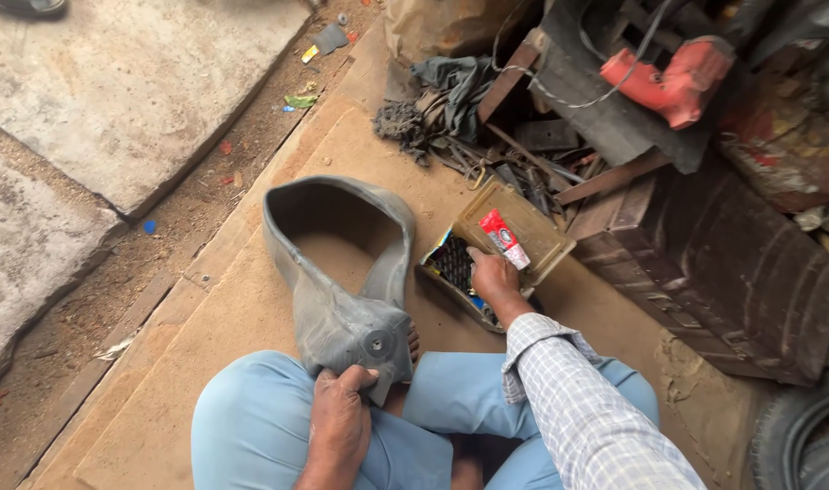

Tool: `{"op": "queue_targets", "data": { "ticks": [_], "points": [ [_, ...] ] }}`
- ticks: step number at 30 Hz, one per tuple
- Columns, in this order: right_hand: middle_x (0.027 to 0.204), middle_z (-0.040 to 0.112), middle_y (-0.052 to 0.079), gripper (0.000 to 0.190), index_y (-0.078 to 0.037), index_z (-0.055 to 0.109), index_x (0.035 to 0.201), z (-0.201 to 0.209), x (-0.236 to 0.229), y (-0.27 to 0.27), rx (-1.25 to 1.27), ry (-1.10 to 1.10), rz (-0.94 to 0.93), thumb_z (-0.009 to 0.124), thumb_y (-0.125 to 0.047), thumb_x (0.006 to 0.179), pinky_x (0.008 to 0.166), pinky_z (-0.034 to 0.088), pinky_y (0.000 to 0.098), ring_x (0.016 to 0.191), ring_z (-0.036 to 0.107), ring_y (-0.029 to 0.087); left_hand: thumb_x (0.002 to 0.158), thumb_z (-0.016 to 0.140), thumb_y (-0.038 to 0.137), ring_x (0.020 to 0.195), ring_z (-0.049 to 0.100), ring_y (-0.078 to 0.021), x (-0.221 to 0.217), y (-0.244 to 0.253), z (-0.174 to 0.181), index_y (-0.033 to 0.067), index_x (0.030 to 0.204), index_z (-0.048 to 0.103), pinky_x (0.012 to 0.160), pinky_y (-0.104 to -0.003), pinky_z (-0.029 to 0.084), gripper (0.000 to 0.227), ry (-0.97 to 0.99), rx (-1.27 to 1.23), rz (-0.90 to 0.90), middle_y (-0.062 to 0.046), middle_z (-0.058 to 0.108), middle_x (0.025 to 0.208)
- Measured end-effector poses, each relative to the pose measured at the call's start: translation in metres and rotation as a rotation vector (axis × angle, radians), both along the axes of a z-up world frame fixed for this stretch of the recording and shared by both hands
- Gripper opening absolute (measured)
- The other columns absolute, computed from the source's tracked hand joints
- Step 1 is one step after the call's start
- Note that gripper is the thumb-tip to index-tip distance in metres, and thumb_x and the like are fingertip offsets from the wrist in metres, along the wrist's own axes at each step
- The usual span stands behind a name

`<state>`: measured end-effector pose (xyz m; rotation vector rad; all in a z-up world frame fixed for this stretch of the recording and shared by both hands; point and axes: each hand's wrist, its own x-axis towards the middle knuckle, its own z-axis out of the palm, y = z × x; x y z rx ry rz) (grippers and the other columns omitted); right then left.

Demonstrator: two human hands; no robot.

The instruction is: The person is repairing a punctured motorcycle tire tube by filing the surface and applying a patch.

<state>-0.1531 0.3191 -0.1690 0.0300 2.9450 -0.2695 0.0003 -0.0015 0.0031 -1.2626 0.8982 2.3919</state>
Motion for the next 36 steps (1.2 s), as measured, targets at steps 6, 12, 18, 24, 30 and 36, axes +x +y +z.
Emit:
{"op": "queue_targets", "data": {
  "ticks": [6,12,18,24,30,36],
  "points": [
    [0.095,0.073,0.019,0.013,-0.007,0.072,0.098,-0.009,0.01,0.005,0.15,-0.014,0.09,0.065,-0.015,0.092,0.083,0.054,0.0523,0.092,0.069,0.041,0.075,0.062,-0.004,0.096,0.063,-0.0249,-0.005,0.003,-0.002,-0.0126,0.111,0.052,0.086,-0.036,0.051,0.038,-0.017,-0.035,-0.024,-0.018,0.063,0.105],
    [0.087,0.071,0.012,0.016,0.002,0.071,0.101,0.083,0.039,-0.006,-1.082,-0.158,-0.591,0.073,-0.011,0.092,0.062,0.051,0.0371,0.071,0.066,0.025,0.073,0.061,-0.002,0.089,0.065,-0.0268,-0.005,0.006,-0.012,-0.0146,0.107,0.058,0.08,-0.037,0.054,0.036,0.099,-0.055,-0.013,-0.018,0.066,0.1],
    [0.093,0.076,0.008,0.019,-0.001,0.069,0.106,0.195,0.097,-0.084,-1.426,-0.346,-0.423,0.067,-0.008,0.089,0.067,0.055,0.029,0.078,0.074,0.017,0.079,0.067,0.006,0.086,0.065,-0.0259,-0.007,0.008,-0.018,-0.0159,0.107,0.06,0.077,-0.037,0.054,0.035,0.181,-0.05,0.035,-0.017,0.066,0.097],
    [0.09,0.072,0.004,0.019,-0.002,0.07,0.111,0.22,0.118,-0.152,-1.25,-0.194,-0.105,0.069,-0.01,0.095,0.073,0.052,0.0258,0.082,0.066,0.011,0.091,0.071,0.029,0.09,0.068,-0.0193,-0.009,0.01,-0.001,-0.008,0.112,0.062,0.079,-0.031,0.055,0.043,0.187,-0.036,0.063,-0.013,0.071,0.104],
    [0.1,0.072,0.006,0.017,-0.002,0.071,0.106,0.23,0.126,-0.166,-0.911,0.04,0.047,0.071,-0.011,0.09,0.084,0.054,0.0288,0.093,0.068,0.014,0.096,0.07,0.03,0.082,0.064,-0.0201,-0.007,0.01,-0.013,-0.0157,0.111,0.063,0.071,-0.032,0.053,0.048,0.249,-0.035,0.028,-0.016,0.069,0.099],
    [0.104,0.071,0.01,0.014,-0.003,0.07,0.104,0.249,0.129,-0.174,-0.813,0.178,0.211,0.07,-0.009,0.092,0.089,0.053,0.0335,0.099,0.069,0.023,0.094,0.071,0.027,0.084,0.067,-0.02,-0.007,0.01,-0.012,-0.0123,0.11,0.062,0.075,-0.032,0.056,0.043,0.236,0.013,0.047,-0.014,0.07,0.1]
  ]
}}
